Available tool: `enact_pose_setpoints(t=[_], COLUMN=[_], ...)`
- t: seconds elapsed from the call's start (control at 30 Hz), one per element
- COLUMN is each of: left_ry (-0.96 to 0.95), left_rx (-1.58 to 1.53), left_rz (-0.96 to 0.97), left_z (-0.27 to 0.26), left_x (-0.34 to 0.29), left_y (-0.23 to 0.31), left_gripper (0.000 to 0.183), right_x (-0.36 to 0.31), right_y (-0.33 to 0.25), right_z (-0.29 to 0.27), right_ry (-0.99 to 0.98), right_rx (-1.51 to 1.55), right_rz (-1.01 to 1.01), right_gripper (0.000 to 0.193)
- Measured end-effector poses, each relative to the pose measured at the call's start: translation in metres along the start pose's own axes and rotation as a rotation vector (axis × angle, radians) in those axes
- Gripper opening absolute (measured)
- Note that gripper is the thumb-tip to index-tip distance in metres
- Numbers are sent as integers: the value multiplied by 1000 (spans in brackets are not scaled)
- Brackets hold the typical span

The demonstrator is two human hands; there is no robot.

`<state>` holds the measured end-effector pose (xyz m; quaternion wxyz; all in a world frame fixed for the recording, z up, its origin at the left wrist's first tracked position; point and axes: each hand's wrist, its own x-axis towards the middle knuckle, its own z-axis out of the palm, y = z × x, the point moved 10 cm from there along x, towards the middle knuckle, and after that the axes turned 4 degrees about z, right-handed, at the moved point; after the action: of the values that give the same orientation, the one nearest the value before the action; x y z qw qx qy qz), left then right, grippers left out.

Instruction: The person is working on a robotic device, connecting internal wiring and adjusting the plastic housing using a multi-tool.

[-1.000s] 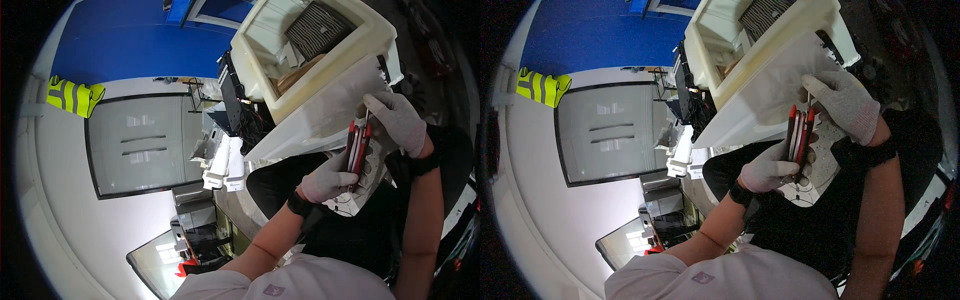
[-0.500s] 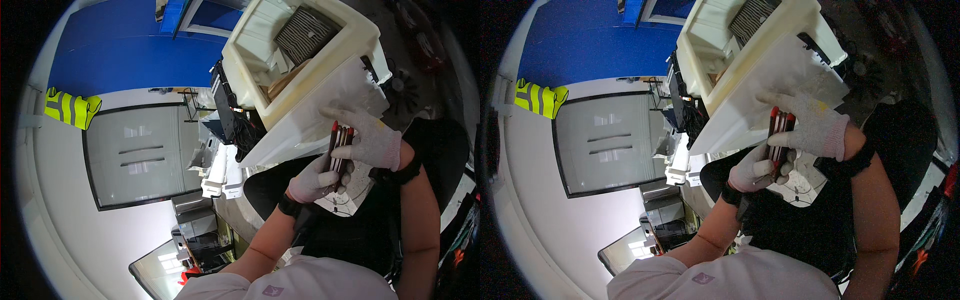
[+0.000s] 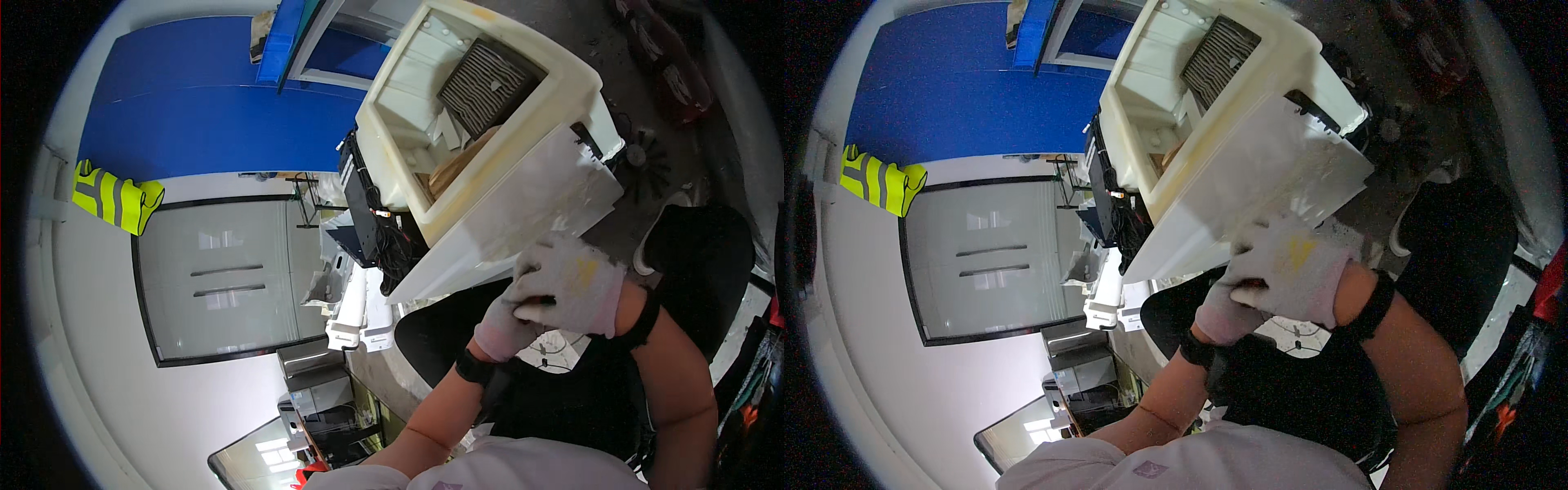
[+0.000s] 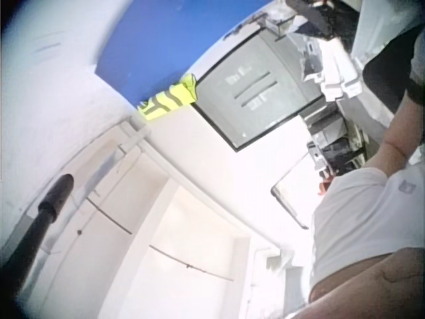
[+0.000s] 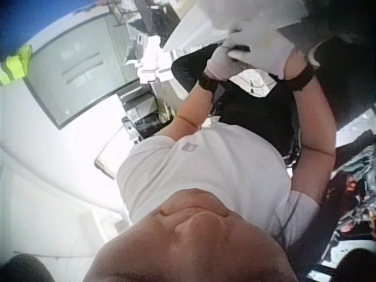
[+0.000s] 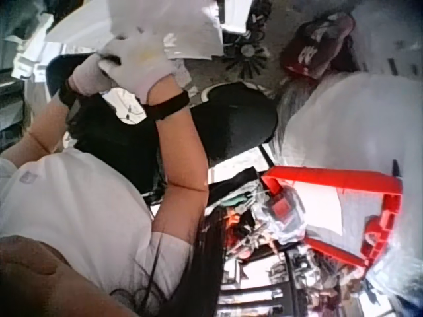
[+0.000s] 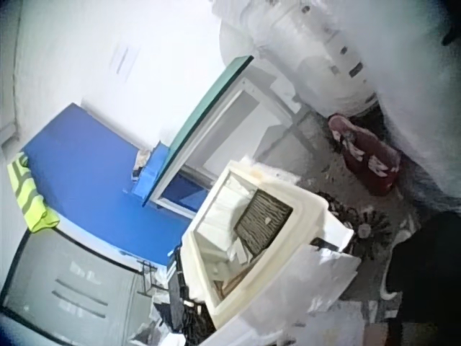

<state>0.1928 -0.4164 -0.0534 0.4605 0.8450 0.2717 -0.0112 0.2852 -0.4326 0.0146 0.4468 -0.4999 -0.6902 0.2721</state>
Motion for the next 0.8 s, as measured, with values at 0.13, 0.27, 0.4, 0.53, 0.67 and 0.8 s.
enact_pose_setpoints(t=[0.13,0.27,0.4,0.53,0.67,0.8], left_ry=[-66,11,293,5,60,45], left_rx=[322,-313,-870,-433,-644,-775], left_rz=[149,-102,-237,-193,-406,-334], left_z=[8,5,-4,19,45,58], left_x=[-6,-4,-9,1,28,49], left_y=[-1,-30,-27,17,11,31], left_gripper=[48,44,47,31,21,21], right_x=[4,5,-6,-10,-19,-33], right_y=[-19,-1,30,53,88,111], right_z=[5,-21,-42,-42,-58,-75], right_ry=[42,175,287,378,510,546], right_rx=[112,285,599,605,524,463], right_rz=[-167,17,324,508,598,650], right_gripper=[15,15,15,17,19,25])
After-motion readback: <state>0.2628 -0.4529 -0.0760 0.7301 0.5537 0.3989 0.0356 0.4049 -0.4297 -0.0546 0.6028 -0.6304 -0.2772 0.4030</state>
